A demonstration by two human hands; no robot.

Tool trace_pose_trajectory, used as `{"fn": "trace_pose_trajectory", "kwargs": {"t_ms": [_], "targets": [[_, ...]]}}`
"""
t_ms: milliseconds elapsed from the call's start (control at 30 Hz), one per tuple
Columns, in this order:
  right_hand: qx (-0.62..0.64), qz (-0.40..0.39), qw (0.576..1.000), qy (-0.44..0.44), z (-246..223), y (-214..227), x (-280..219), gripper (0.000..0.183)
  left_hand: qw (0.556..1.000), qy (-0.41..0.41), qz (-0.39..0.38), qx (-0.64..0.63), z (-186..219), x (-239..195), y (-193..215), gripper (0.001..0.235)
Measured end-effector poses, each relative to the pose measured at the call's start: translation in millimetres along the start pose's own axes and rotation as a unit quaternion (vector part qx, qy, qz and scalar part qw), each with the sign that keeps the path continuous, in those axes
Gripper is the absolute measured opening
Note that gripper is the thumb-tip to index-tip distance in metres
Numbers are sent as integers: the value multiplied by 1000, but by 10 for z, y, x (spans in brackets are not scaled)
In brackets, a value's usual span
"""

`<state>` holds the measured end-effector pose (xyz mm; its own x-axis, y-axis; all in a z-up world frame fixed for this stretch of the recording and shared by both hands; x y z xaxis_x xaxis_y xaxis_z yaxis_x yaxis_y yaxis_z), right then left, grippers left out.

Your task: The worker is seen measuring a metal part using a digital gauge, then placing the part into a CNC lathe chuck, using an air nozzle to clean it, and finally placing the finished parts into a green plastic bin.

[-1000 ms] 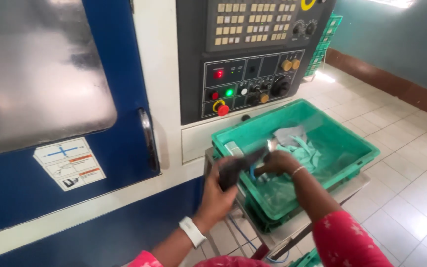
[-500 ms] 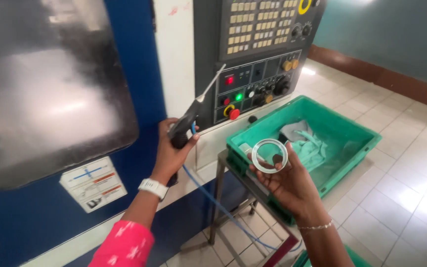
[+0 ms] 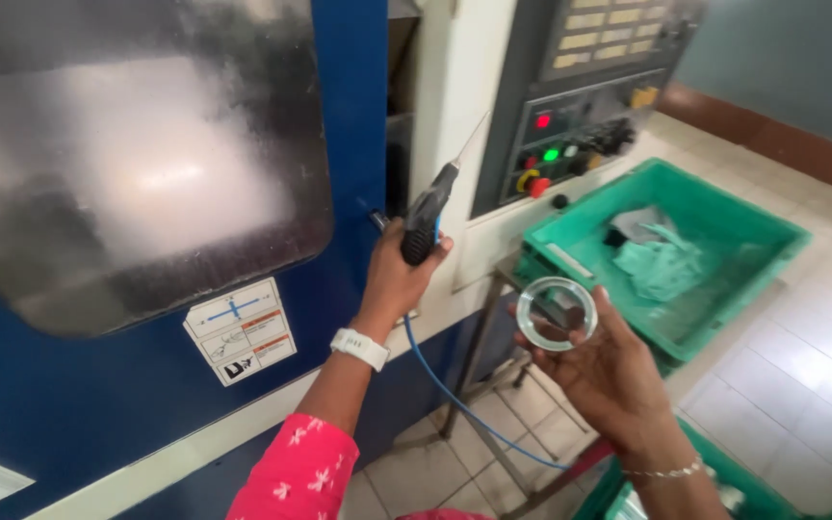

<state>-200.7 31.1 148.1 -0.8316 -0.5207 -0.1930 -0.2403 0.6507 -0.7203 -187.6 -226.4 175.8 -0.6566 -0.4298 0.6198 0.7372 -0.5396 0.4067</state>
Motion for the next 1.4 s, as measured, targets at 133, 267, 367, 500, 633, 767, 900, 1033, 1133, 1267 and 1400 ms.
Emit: {"fn": "trace_pose_trajectory", "kwargs": {"t_ms": [133,267,367,500,633,767,900,1033,1133,1267,1400], "targets": [[-35,-1,999,-17,259,15,80,51,996,58,18,70,-147,-347,595,38],[-56,-104,991,-69,719,366,595,55,991,30,91,89,-137,-660,1252,35],[-64,-165,978,-112,1092,0,817,50,980,60,130,134,-220,-863,1722,38],[-140,-107,974,-143,1423,-589,972,46,957,129,162,202,-426,-1103,2267,45],[-102,-120,972,-173,1758,-1006,1310,47,931,134,221,259,-427,-1325,2777,52],[-19,-155,963,-217,1976,-1478,1485,41,886,186,272,324,-693,-1596,3226,59],[-39,-206,942,-263,2241,-1732,1900,63,854,365,324,180,-804,-1756,3519,48],[-75,-285,906,-304,2857,-1667,2772,71,848,347,382,122,-1017,-1919,3720,39],[-83,-314,887,-328,2986,-1938,2941,70,836,340,409,136,-1103,-1991,3792,37],[-157,-256,904,-303,3140,-1963,3196,54,815,345,400,238,-1099,-1988,3809,32],[-185,-261,896,-308,3349,-2061,3308,71,842,258,416,226,-987,-1836,3763,42]]}}
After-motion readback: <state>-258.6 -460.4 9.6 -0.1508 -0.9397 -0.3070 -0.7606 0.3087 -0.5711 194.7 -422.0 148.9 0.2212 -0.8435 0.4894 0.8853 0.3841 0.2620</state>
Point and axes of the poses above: each hand's wrist, its own x-axis towards the middle knuckle, its own y-axis out of the back of the hand, z = x × y, the point moved 9 cm from there along x, towards the middle knuckle, and after that the axes turned 13 degrees about x, right-handed, at the moved point
